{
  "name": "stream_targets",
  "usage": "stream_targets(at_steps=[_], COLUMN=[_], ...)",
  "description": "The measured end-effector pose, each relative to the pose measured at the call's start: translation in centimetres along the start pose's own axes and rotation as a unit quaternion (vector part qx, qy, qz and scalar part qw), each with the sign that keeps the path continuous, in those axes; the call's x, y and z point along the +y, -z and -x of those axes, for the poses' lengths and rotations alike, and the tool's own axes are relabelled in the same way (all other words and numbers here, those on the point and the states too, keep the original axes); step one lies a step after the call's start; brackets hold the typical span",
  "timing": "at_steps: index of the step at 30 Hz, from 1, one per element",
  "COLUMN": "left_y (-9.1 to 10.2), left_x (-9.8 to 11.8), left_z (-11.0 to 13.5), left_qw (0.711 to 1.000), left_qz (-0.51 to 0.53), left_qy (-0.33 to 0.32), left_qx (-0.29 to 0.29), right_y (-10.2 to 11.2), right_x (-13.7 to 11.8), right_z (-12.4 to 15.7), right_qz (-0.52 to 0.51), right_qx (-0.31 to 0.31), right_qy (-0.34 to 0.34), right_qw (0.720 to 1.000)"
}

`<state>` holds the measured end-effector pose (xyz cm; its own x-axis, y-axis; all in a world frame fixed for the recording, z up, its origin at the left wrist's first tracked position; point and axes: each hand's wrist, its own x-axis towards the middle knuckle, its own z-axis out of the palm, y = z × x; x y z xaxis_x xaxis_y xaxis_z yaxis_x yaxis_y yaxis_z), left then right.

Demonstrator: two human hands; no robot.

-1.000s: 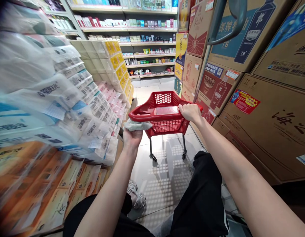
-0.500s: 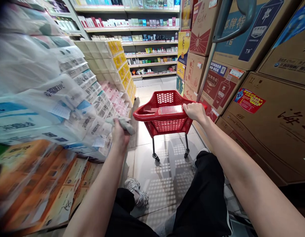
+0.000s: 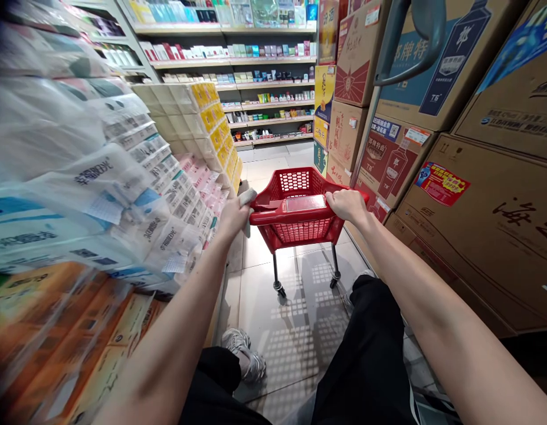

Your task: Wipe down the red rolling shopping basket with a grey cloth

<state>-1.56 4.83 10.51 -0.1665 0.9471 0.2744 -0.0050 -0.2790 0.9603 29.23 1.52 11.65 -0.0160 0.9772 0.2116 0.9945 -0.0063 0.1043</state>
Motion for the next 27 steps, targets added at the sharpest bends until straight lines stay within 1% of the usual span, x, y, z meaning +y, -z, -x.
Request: stream_targets(at_steps=[1,3,4,5,6,8,10,13,16,19,21,23,25,27], left_y=[-0.5,-1.7,-2.3,-2.8,-3.2,-3.4,-2.8,-1.5,-1.2,-1.9,-2.6,-3.3,-3.9,-4.6], left_x=[0.0,0.0,0.1,0.1,0.1,0.2,0.4,0.6,0.6,0.3,0.2,0.3,0.5,0.8], left_z=[1.2,3.8,4.9,5.6,6.0,5.6,3.8,0.6,-1.1,-0.9,-0.2,0.7,1.7,2.8], left_qw=[0.995,0.963,0.944,0.928,0.913,0.895,0.886,0.880,0.873,0.855,0.837,0.828,0.837,0.860], left_qz=[-0.077,-0.198,-0.235,-0.270,-0.304,-0.364,-0.404,-0.431,-0.444,-0.471,-0.496,-0.513,-0.510,-0.484], left_qy=[-0.052,-0.162,-0.201,-0.228,-0.240,-0.228,-0.185,-0.124,-0.103,-0.128,-0.148,-0.151,-0.140,-0.128], left_qx=[-0.025,-0.090,-0.114,-0.121,-0.125,-0.124,-0.131,-0.156,-0.172,-0.176,-0.178,-0.168,-0.142,-0.103], right_y=[-0.1,-0.2,-0.3,-0.3,-0.3,-0.2,-0.1,0.0,-0.1,-0.5,-0.8,-0.8,-0.6,-0.1], right_x=[0.2,0.6,0.6,0.6,0.5,0.2,-0.1,-0.3,0.2,1.2,1.8,2.1,2.0,1.2], right_z=[-0.1,-0.3,-0.3,-0.3,-0.3,-0.2,0.0,0.0,-0.5,-1.2,-1.5,-1.5,-1.0,-0.3], right_qz=[-0.006,-0.017,-0.021,-0.022,-0.022,-0.022,-0.022,-0.021,-0.026,-0.041,-0.048,-0.048,-0.043,-0.051], right_qx=[-0.003,-0.004,-0.002,0.002,0.005,0.006,0.005,0.002,0.001,-0.008,-0.017,-0.013,0.017,0.055], right_qy=[-0.005,-0.015,-0.017,-0.015,-0.010,0.003,0.011,0.017,0.015,-0.002,-0.014,-0.022,-0.037,-0.051], right_qw=[1.000,1.000,1.000,1.000,1.000,1.000,1.000,1.000,1.000,0.999,0.999,0.999,0.998,0.996])
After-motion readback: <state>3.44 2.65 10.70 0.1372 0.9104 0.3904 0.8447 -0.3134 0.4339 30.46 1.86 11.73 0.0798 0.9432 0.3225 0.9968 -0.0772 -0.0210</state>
